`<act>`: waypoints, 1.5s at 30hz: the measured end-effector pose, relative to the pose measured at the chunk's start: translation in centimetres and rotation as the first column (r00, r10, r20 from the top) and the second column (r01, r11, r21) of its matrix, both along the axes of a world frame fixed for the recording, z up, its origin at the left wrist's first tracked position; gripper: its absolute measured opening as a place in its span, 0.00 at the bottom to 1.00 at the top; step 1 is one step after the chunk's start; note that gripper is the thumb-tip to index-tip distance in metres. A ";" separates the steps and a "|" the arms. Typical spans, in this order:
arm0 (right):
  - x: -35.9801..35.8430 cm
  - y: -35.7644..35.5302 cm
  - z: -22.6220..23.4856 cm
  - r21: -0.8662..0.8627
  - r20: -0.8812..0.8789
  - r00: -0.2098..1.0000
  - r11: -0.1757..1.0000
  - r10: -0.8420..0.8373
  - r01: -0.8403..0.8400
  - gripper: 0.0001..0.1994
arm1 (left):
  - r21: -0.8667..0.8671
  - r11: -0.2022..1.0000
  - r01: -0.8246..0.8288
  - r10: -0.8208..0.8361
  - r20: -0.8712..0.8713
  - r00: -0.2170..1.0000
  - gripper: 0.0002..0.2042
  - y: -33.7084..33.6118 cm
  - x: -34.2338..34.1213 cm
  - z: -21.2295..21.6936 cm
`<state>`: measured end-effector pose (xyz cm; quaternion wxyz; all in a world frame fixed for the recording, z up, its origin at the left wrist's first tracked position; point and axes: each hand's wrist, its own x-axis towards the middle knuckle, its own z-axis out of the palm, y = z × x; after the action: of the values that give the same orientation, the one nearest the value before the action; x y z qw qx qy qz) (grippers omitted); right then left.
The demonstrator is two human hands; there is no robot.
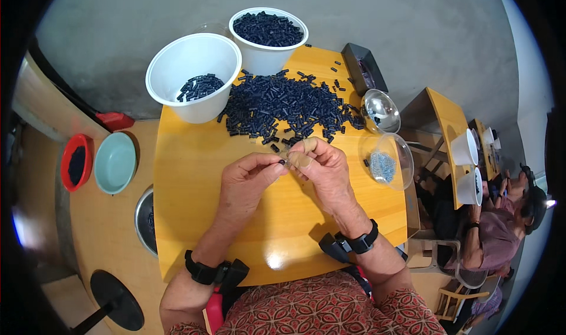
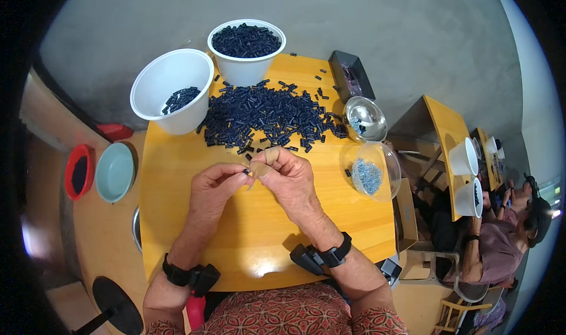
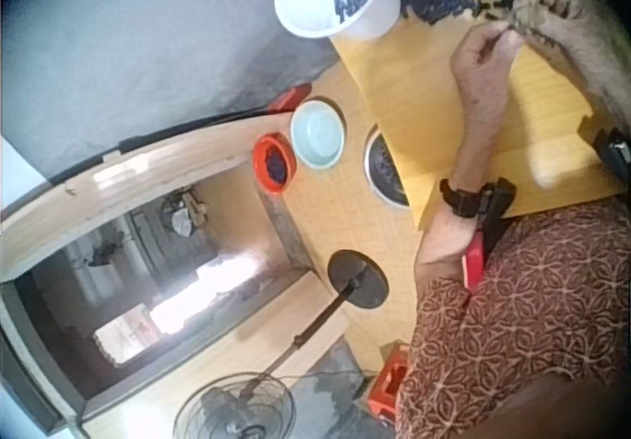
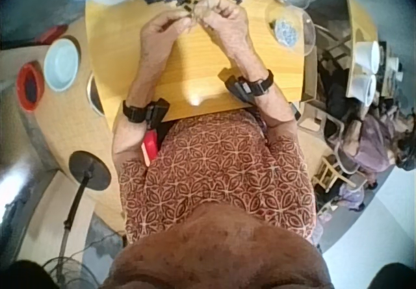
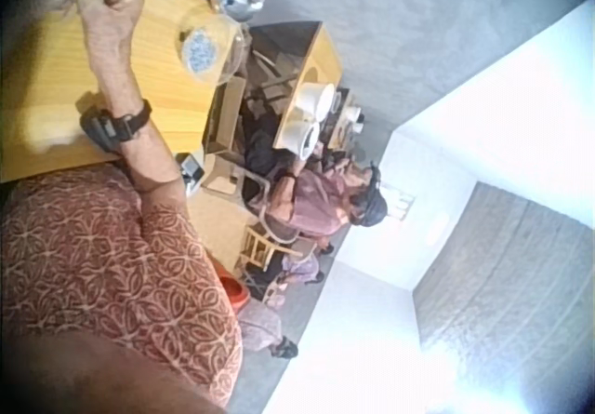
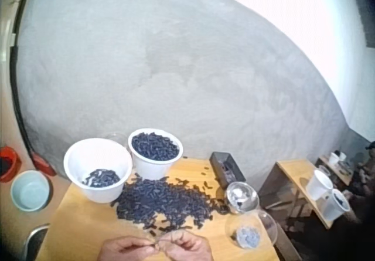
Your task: Manually assembling small blue and black plastic or rubber components at a workstation.
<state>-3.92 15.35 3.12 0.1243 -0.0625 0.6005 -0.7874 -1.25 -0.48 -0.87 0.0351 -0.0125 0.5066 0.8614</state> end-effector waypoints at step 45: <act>0.0 -0.5 0.0 0.544 -0.827 0.443 0.689 0.346 0.479 0.09 | 0.154 0.980 0.128 -0.161 0.224 0.961 0.04 -1.7 -0.3 1.4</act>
<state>-3.93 14.81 3.14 -0.2324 -0.3861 0.8293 -0.3306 -1.58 -2.15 0.50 0.1586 -0.0751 0.4377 0.8818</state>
